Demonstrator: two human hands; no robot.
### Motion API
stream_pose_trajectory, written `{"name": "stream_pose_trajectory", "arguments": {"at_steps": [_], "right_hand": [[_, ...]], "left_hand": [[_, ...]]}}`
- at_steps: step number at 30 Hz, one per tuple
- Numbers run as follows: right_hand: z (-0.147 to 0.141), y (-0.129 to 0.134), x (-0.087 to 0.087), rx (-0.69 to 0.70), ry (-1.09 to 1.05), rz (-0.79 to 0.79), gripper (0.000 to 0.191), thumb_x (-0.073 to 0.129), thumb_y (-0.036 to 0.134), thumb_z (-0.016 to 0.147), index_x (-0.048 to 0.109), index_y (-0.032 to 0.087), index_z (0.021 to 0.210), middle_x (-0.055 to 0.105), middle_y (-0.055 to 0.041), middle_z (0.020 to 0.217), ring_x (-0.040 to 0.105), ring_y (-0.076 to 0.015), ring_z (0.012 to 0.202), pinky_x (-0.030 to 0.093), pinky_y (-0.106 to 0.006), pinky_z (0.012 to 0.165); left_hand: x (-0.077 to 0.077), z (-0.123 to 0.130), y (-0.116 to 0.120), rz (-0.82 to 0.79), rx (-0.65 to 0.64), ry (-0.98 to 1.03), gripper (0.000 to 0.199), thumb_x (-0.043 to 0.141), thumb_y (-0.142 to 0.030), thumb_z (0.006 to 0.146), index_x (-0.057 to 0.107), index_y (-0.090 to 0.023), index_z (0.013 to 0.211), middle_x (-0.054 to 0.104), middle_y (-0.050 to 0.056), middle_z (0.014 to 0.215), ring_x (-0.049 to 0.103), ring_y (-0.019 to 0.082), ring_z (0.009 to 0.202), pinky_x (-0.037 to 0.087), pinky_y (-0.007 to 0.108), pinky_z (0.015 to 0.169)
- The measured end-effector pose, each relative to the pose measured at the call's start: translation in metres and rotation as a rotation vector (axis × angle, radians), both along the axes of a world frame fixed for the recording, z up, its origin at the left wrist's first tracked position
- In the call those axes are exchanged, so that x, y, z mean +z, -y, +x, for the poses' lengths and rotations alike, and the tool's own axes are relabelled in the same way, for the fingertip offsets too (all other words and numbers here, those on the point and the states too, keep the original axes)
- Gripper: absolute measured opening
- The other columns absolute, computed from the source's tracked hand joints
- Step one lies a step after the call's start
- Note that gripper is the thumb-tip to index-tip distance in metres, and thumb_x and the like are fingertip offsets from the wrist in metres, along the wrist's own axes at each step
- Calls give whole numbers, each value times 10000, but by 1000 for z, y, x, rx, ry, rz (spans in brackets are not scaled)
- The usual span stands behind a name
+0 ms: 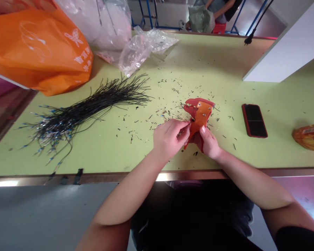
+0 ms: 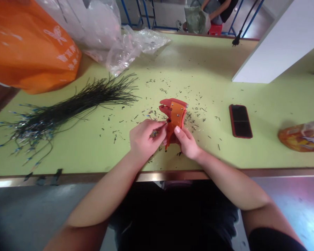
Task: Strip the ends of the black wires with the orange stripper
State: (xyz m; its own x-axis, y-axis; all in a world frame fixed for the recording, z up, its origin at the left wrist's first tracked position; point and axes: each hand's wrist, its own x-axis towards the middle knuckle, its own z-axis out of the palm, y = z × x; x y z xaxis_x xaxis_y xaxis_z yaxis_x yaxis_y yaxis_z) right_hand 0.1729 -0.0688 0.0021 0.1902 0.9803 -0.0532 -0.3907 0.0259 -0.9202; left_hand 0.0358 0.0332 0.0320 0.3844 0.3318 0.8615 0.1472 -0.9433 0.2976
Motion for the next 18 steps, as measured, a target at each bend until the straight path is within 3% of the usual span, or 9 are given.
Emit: {"name": "stream_pose_trajectory", "arguments": {"at_steps": [18], "right_hand": [[-1,-1,15,-51,176,28,642,674,809,921,607,215,687,616,19,532,592,-127,459,498,-260,445]], "left_hand": [[-1,0,0,-15,-10,-28,87,696,-130,963,689,-211,992,802,-1,819,755,123,688,571,226,606]]}}
